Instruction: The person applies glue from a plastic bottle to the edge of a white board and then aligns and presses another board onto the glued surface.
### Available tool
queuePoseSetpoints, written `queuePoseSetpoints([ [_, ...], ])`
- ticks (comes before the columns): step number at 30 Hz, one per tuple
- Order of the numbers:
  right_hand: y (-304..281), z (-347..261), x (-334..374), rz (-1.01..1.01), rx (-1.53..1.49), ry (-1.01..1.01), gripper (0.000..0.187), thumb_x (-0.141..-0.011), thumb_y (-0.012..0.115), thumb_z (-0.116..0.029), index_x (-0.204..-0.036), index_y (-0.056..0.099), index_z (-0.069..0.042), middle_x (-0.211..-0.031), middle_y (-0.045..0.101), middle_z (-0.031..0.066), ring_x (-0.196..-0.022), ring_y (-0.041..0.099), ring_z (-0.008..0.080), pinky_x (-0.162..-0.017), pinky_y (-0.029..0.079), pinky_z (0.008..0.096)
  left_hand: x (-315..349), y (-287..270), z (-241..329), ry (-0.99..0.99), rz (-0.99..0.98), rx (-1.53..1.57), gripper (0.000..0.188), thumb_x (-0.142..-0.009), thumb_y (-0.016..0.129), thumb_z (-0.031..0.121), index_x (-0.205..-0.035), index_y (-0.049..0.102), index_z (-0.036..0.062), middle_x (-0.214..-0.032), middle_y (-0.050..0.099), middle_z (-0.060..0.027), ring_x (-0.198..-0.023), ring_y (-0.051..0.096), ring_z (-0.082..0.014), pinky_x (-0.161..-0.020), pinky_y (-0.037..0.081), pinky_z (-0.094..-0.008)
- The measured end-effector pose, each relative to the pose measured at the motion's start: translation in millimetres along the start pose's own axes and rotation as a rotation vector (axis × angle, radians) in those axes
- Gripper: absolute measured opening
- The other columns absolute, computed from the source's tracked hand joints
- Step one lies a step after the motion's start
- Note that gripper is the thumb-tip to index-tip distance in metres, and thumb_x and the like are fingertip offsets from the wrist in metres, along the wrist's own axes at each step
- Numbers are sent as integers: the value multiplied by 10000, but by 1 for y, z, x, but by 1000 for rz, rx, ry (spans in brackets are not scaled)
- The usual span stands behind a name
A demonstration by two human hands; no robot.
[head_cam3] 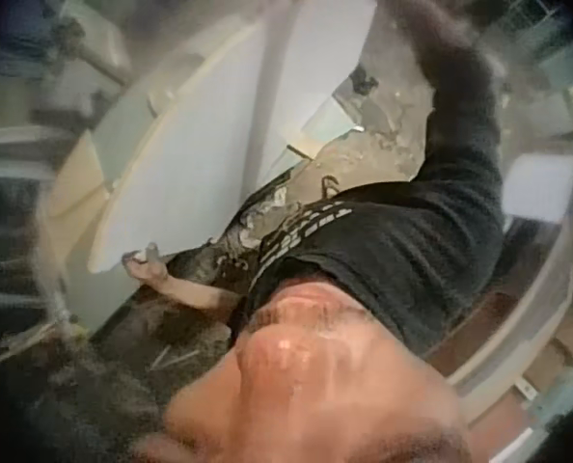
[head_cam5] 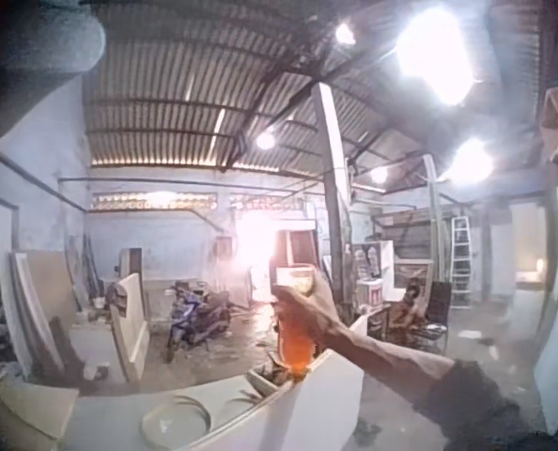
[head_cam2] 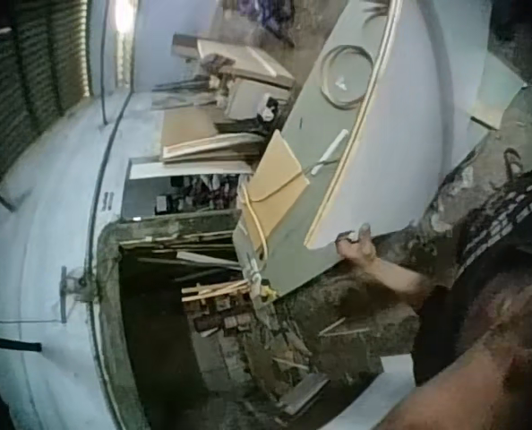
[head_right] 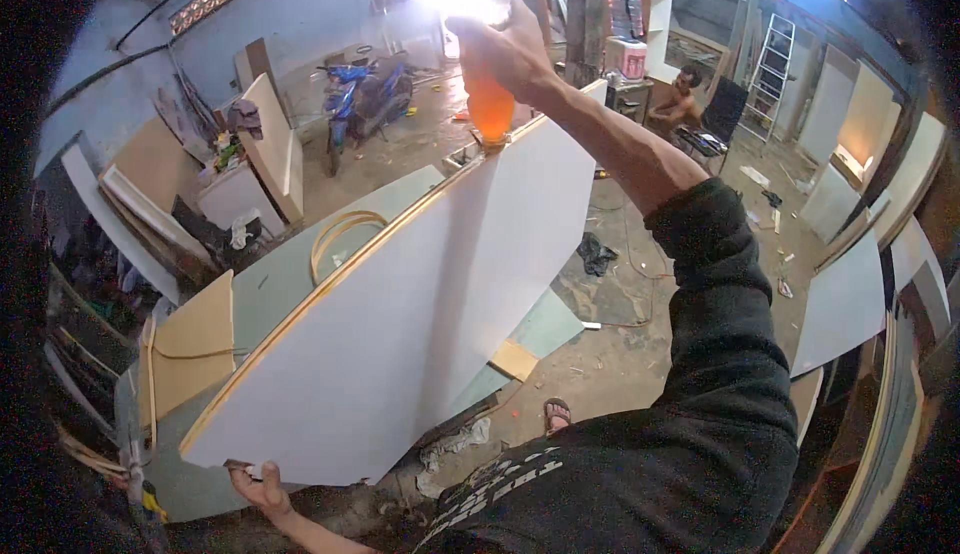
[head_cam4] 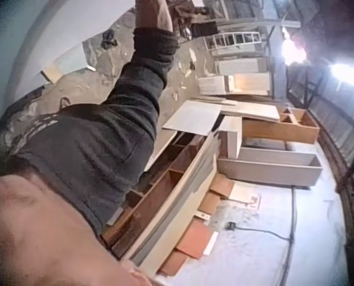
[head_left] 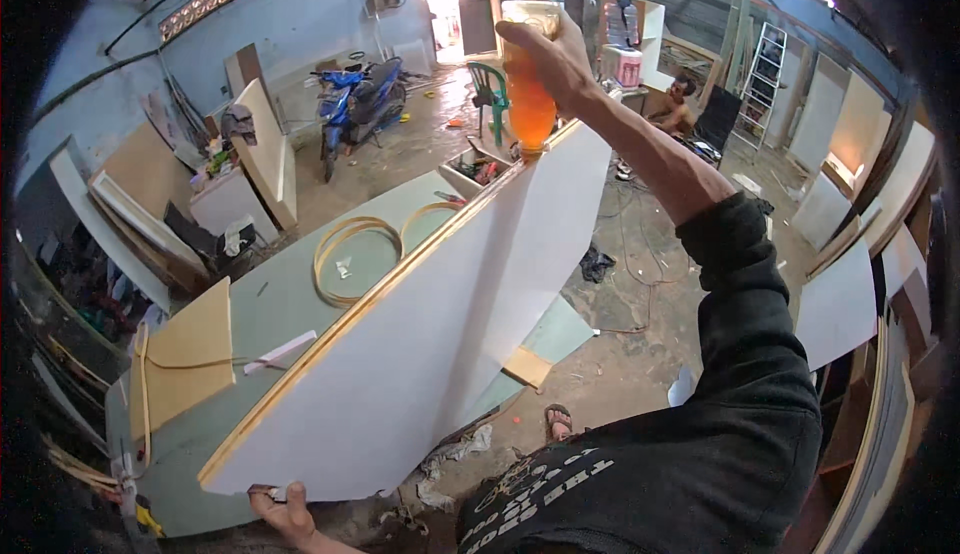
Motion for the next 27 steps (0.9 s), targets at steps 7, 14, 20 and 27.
queuePoseSetpoints([
  [7,-71,36,-31,118,184,-123,549,-791,818,-339,-1142,540,-21,-939,629,81,-740,652,146,-612,567,300,-1,-27,-65,-7,-31,-61,837,-828,785,319,-1462,353,-14,-1413,416,-153,-1271,427,-291,-1066,341,-467],
  [14,-123,69,-54,192,182,-133,555,-798,822,-324,-1159,533,-18,-935,629,75,-736,651,151,-617,574,297,-5,6,25,66,189,-29,426,-835,770,343,-860,475,36,-647,376,7,-525,257,-131,-486,237,-323],
  [20,-172,108,-85,265,244,-159,547,-795,826,-316,-1142,527,-16,-915,638,70,-733,648,146,-611,566,290,7,-17,3,-91,183,-148,483,-823,789,364,-942,494,1,-740,481,-50,-600,364,-156,-535,331,-348],
  [27,-196,136,-113,325,440,-219,581,-790,831,-350,-1143,528,-3,-935,657,83,-770,646,147,-670,540,285,26,-100,-84,-159,285,-383,716,-844,775,349,-1307,377,-24,-1121,498,-160,-925,471,-273,-806,427,-485],
])
Point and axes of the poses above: each hand's wrist, its own x-axis away from the middle knuckle, its own y-axis out of the palm, z = x × y, the point moved 7 cm from there along -x, towards the middle knuckle
